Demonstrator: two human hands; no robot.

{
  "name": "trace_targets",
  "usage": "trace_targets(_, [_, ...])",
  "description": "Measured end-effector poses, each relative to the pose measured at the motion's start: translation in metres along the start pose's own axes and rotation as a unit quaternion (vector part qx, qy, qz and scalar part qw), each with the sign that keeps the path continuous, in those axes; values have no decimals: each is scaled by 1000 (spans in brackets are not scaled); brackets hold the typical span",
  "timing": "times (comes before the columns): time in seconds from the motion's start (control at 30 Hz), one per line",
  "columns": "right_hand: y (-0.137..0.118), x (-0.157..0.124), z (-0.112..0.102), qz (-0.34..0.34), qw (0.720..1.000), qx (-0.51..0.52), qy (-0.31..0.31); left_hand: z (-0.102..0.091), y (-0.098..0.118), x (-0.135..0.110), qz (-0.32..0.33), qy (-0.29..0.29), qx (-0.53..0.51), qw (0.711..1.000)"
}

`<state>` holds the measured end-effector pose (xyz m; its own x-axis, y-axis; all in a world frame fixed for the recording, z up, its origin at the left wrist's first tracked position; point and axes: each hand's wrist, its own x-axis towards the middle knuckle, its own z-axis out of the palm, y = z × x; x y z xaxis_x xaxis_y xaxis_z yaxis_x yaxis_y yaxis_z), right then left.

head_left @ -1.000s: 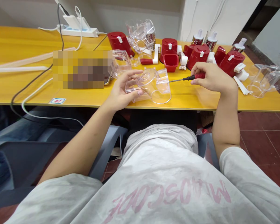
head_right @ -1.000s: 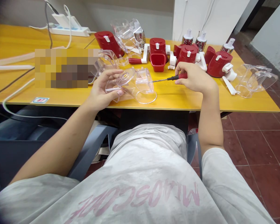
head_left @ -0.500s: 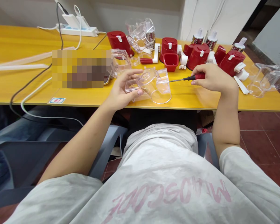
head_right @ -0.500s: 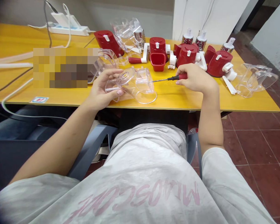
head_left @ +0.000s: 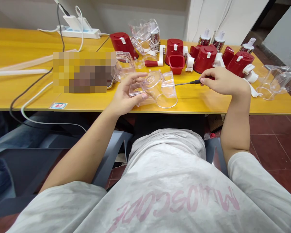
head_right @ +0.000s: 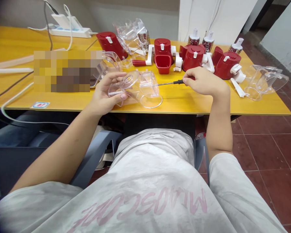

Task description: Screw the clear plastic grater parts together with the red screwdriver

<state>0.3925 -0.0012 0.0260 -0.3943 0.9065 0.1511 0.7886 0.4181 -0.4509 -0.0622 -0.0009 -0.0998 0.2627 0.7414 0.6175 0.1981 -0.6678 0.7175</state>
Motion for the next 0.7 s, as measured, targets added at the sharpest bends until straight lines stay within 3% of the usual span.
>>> trace_targets(0.2, [6,0,2,-26,996,82,6,-3,0,-2,-2,-9,9,1000])
trace_targets(0.33, [4,-1,0,-41,997,67,21,-7,1,-1,6,-40,12,999])
trace_targets(0.5, [4,0,-2,20,1000,-4,-14,-8,0,0,1,-46,6,999])
trace_targets(0.7, [7,0,-3,-1,998,60,-13,-7,-2,0,-3,-40,-6,999])
